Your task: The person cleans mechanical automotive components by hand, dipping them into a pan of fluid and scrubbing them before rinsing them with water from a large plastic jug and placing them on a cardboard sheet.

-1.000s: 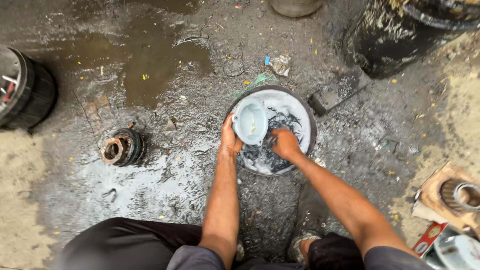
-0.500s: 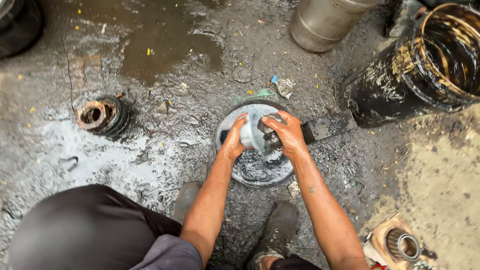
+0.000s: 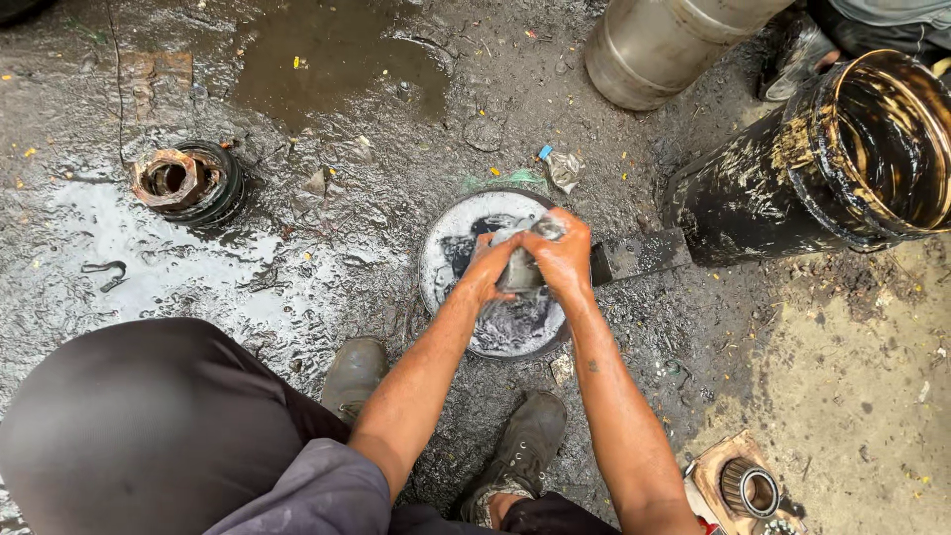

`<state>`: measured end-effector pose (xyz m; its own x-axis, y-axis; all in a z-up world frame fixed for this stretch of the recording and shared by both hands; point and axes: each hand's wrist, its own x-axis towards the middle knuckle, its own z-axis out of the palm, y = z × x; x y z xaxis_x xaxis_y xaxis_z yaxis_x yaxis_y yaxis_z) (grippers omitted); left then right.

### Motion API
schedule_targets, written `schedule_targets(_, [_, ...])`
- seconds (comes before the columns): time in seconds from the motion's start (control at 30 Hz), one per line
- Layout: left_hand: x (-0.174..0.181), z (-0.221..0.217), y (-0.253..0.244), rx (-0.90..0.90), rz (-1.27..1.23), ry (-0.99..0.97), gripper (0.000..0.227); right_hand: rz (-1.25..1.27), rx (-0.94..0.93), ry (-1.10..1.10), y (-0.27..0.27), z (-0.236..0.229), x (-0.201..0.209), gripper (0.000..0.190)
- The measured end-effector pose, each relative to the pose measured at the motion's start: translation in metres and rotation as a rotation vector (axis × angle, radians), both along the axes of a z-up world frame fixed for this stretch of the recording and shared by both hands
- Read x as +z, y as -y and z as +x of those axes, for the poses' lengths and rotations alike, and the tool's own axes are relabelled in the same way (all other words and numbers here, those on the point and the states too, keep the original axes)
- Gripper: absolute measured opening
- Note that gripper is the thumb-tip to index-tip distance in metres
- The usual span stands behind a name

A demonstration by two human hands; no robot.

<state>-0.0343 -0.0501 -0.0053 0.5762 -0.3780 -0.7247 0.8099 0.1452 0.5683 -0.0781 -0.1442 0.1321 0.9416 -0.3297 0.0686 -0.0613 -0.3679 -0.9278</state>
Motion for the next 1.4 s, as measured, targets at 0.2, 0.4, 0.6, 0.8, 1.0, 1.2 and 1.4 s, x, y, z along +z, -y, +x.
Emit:
schedule_targets(0.2, [0.041,-0.002,-0.022,-0.064,0.112,0.047,0.113,0.208,-0.295,-0.013,0.042,0.007,-0.055,0.013])
schedule_targets(0.4, [0.055,0.003,-0.037,-0.001,0.305,0.235,0.104,-0.392,-0.376,-0.290,0.050,-0.024,-0.100,0.030])
schedule_targets(0.6, [0.056,0.002,-0.042,-0.053,0.523,0.502,0.106,-0.965,0.213,-0.190,0.010,-0.061,-0.123,0.057])
schedule_targets(0.8, [0.062,-0.003,-0.043,-0.158,0.657,0.560,0.107,-0.100,-0.074,-0.337,0.056,-0.042,-0.168,0.041])
schedule_targets(1.0, [0.067,-0.010,-0.040,-0.185,0.736,0.593,0.105,0.561,-0.336,-0.278,0.052,-0.024,-0.072,0.031])
schedule_targets(1.2, [0.100,-0.035,-0.033,-0.265,0.889,0.808,0.093,-0.655,-0.056,-0.027,0.016,-0.026,-0.059,0.030])
schedule_targets(1.4, [0.111,-0.045,-0.032,-0.255,0.903,1.009,0.094,-0.545,-0.285,0.006,0.052,-0.021,-0.124,0.026])
